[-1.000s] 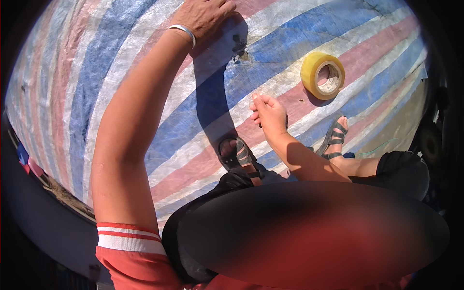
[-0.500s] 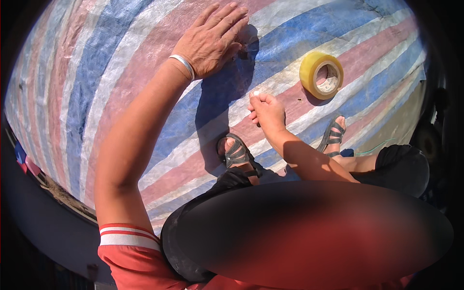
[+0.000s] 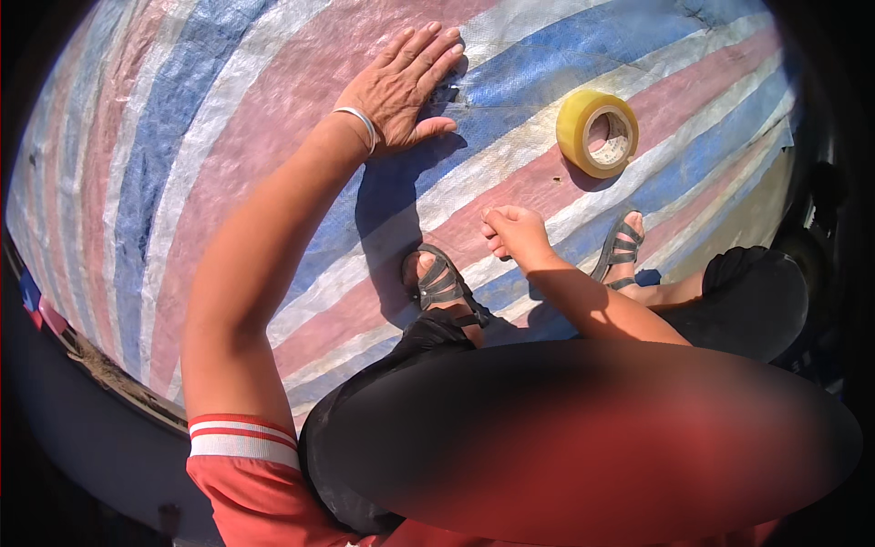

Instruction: Apply adhesive tape to a hole in a striped tarp spread out on the ground.

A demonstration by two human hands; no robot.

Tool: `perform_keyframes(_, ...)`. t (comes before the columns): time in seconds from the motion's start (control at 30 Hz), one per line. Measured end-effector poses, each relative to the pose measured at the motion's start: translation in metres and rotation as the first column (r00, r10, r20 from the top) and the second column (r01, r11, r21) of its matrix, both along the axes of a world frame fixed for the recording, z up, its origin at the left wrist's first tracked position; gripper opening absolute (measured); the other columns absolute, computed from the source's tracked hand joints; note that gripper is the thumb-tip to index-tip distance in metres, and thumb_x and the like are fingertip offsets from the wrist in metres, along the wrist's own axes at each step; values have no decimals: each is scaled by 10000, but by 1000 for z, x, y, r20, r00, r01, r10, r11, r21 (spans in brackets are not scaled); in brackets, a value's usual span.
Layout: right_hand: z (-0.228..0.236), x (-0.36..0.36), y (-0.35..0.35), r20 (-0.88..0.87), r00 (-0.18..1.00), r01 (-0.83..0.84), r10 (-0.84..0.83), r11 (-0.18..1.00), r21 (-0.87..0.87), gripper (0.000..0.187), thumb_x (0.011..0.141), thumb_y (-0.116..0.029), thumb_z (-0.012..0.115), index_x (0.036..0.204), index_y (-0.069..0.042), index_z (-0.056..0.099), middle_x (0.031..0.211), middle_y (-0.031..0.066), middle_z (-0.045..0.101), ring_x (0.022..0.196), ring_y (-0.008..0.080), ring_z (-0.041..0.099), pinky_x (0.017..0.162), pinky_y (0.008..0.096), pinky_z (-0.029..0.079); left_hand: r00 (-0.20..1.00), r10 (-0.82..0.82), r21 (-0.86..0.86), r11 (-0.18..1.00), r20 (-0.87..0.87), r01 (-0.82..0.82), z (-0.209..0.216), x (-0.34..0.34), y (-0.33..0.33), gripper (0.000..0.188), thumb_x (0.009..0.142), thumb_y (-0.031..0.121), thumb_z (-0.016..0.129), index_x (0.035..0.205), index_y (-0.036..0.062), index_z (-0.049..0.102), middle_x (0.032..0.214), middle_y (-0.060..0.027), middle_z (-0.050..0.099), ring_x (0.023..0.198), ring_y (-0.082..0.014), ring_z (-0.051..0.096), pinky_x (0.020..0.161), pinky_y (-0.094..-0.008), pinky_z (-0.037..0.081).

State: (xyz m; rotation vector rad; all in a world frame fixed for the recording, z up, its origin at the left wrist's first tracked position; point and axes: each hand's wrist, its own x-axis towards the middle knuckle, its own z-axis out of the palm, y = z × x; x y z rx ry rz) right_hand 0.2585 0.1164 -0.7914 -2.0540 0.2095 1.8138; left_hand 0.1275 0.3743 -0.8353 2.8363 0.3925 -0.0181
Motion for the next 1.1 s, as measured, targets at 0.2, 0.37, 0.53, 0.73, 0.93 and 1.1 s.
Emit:
perform_keyframes(0.2,-4,15,-4,-86,969,-224,232,970,90,260,947,-277,645,903,-21,661,745,27,650,568,82,578,497,213,459,997,-77,-98,992,22,79,2,1,-35,992,893,781,310,1556,46,252,1639,-119,217,1528,-300,142,1254,-419,94)
perform_keyframes(0.37,-18,29,-14,-150,931,-322,333,942,95,263,932,-278,639,912,-18,670,755,41,673,548,86,581,494,225,476,996,-80,-167,983,-30,74,13,14,-64,985,899,767,335,1552,34,250,1640,-120,211,1529,-290,144,1256,-409,89)
perform_keyframes(0.53,-10,37,-29,-229,884,-399,407,913,83,252,918,-258,610,890,-16,674,756,52,687,555,103,598,512,252,493,995,-98,-187,977,8,98,7,6,-87,983,885,750,381,1550,36,255,1637,-129,211,1528,-290,148,1255,-425,93)
perform_keyframes(0.73,14,49,-28,-166,742,-626,649,760,175,279,916,-262,597,802,-22,684,707,62,695,538,115,620,508,272,503,982,-190,-301,937,-18,176,6,4,-138,940,909,689,412,1549,21,243,1644,-146,184,1535,-283,123,1257,-417,84)
perform_keyframes(0.93,32,65,-3,-155,282,-928,947,311,207,366,861,-294,565,645,-36,708,604,83,683,589,200,671,662,364,558,942,-318,-586,745,107,318,7,-13,-188,724,990,435,466,1534,-1,270,1631,-162,216,1518,-300,196,1250,-414,138)
perform_keyframes(1.1,48,73,2,-13,251,-939,968,247,237,354,839,-346,570,701,-67,739,689,145,699,711,327,692,745,444,543,919,389,-198,907,60,-371,30,26,-101,844,967,598,428,1511,-34,297,1616,-203,226,1519,-354,154,1242,-451,105)
